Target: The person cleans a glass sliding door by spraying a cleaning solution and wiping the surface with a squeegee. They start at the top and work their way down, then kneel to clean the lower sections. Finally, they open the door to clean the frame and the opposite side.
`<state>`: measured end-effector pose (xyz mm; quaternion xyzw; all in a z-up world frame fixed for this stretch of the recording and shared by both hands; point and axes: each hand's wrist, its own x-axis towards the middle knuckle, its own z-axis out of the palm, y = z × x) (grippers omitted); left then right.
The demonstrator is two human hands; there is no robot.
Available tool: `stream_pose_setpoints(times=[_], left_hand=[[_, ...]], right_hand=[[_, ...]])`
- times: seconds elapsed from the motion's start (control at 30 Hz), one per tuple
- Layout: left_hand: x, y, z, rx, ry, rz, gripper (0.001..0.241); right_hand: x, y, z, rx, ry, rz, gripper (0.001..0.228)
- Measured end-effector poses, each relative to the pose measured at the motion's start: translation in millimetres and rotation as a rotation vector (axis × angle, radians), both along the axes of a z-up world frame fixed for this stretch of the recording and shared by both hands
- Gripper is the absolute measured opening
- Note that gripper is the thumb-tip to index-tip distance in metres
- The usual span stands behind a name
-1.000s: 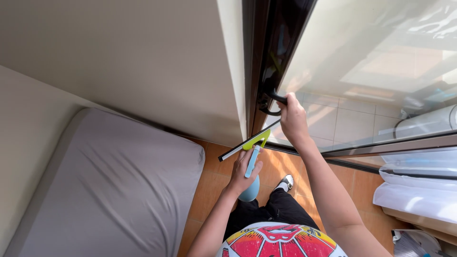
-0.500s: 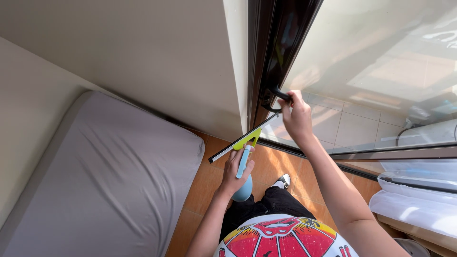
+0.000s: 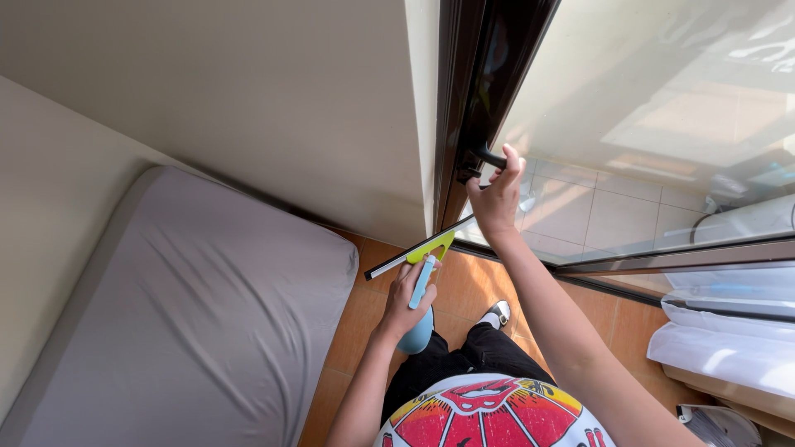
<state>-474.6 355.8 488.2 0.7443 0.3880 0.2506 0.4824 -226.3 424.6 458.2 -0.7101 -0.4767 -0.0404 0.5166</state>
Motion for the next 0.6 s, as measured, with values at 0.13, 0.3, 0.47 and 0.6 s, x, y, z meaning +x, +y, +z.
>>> stream_pose_setpoints(times=[0.13,0.3,0.47,0.6], left_hand=[[2.9,2.0,7.7,0.006,-0.006,-0.005,0.043],[10.5,0.6,7.8,0.026,-0.066,-0.026,0.043],[15.5,-2.6,11.9,0.039,-0.076,-0.045,0.042],[12.5,-1.5,19.8,0.058,-0.084,-0.045,0.042]], right_hand=[[4.2,0.0,4.7,-0.015,-0.029,0.02,0.088],[23.9,-11.8,22.7,-0.008,0.094,0.199,0.068],[47.5,-18.2,13.5,0.01,0.199,0.252,0.015],[64.3,-33.3,0.2,0.047,0.184,0.123,0.02]])
